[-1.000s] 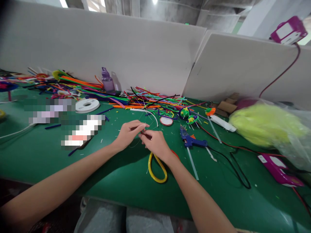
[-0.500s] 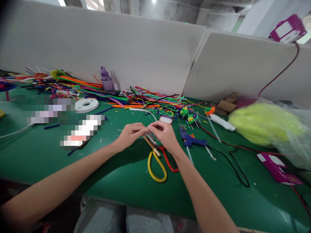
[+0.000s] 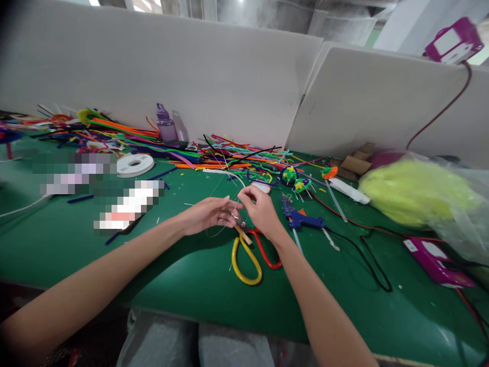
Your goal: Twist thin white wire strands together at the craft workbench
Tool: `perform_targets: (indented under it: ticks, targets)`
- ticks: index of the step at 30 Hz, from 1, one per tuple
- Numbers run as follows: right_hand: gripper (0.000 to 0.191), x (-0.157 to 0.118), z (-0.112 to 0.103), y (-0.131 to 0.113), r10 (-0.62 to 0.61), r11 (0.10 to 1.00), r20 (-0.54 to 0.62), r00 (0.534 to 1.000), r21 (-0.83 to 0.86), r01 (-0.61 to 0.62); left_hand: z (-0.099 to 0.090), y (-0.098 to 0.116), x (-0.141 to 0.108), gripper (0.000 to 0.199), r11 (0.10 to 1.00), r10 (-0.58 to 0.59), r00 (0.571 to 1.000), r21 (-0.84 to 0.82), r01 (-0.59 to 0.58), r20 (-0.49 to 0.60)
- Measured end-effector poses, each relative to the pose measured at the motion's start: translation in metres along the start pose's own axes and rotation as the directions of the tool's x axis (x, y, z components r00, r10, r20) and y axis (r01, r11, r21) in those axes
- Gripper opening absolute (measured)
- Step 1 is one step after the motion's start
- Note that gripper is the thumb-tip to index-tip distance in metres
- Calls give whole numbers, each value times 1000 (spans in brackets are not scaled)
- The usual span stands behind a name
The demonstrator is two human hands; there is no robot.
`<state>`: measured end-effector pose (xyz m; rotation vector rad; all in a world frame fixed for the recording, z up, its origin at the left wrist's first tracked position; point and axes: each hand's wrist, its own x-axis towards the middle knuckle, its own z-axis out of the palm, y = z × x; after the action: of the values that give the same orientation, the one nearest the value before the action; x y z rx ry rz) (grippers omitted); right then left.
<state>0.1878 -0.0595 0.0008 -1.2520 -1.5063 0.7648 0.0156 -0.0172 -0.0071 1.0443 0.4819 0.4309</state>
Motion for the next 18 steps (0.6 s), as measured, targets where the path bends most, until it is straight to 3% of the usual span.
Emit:
perform_targets:
  ticks: [8, 13, 18]
  targets:
    - [19, 1, 3, 5, 31, 978, 34, 999, 208, -37, 3, -1, -1, 38, 998, 20, 1000, 67, -19, -1]
    - [18, -1, 7, 2, 9, 976, -9, 1000, 216, -7, 6, -4, 0, 31, 994, 102, 994, 32, -100, -44]
    - [19, -1, 10, 0, 7, 982, -31, 1000, 190, -1, 7, -6, 1, 28, 994, 108, 992, 4, -108, -65]
